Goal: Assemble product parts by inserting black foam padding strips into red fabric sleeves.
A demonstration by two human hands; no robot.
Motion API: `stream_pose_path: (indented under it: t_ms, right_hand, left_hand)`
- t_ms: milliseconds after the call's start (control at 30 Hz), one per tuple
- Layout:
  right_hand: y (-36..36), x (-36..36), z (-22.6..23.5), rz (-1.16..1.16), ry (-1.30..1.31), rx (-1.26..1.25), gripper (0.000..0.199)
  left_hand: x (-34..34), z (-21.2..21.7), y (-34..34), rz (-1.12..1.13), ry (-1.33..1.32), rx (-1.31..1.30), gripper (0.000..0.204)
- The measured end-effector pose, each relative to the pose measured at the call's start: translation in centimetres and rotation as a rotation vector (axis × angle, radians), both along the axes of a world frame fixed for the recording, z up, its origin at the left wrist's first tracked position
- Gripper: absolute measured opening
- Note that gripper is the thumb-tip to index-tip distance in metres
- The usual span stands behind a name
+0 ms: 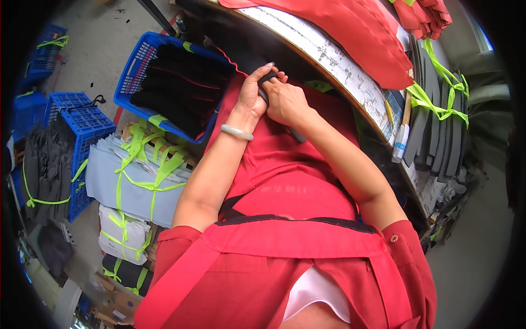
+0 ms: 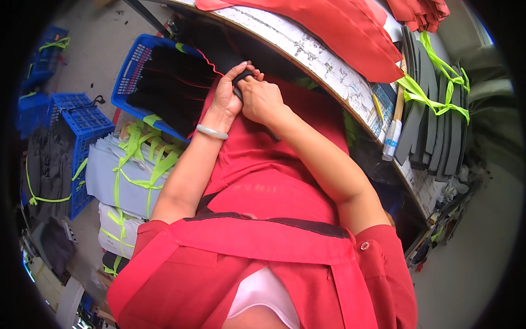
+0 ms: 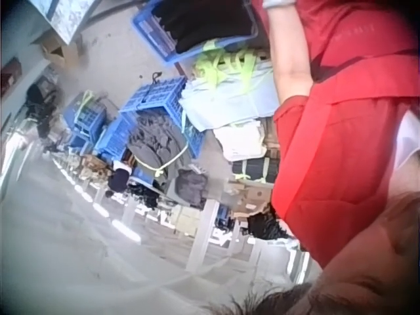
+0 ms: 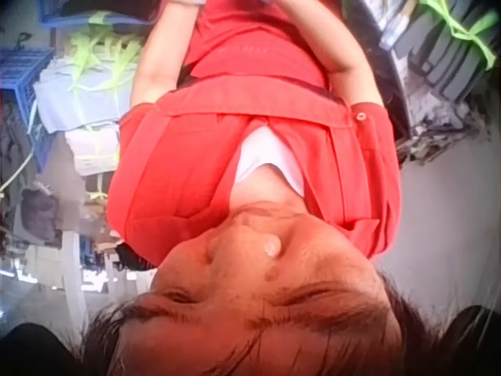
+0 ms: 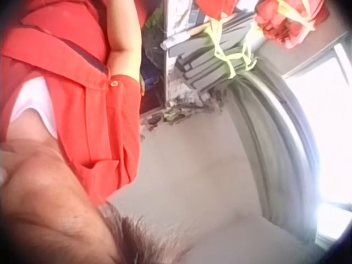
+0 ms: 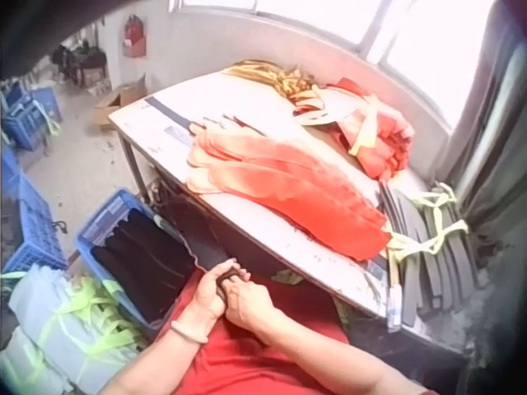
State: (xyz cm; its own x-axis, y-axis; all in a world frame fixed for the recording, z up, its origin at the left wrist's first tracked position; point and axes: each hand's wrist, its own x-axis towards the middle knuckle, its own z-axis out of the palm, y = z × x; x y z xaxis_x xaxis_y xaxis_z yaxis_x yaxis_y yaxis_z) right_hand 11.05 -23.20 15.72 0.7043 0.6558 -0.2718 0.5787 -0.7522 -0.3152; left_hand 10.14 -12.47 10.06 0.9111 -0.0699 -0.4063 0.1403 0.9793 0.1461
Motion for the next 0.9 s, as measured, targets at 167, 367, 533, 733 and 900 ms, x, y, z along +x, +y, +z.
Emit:
stream_pose_path:
  t_ms: [167, 367, 533, 733, 900]
  right_hand:
    - [-1.7, -2.6, 2.2, 0.005, 0.017, 0.033, 0.038]
    - [-0.2, 0.3, 0.7, 0.014, 0.046, -0.070, 0.030]
    - [-2.9, -1.9, 0.7, -0.018, -0.018, 0.082, 0.025]
    - [0.2, 0.6, 1.7, 0.019, 0.177, -0.151, 0.032]
    - [-2.5, -2.8, 2.6, -0.034, 0.007, 0.123, 0.048]
  left_hand:
    - [-0.5, 0.4, 0.3, -0.044, 0.033, -0.061, 0.017]
    - [-0.1, -0.2, 0.2, -0.028, -0.057, -0.107, 0.020]
    - [-0.8, 0.9, -0.5, -0.057, 0.009, -0.014, 0.019]
    - [0.3, -0.1, 0.2, -0.054, 0.041, 0.025, 0.014]
    - [-0.1, -0.4, 0.1, -0.033, -0.020, -0.041, 0.015]
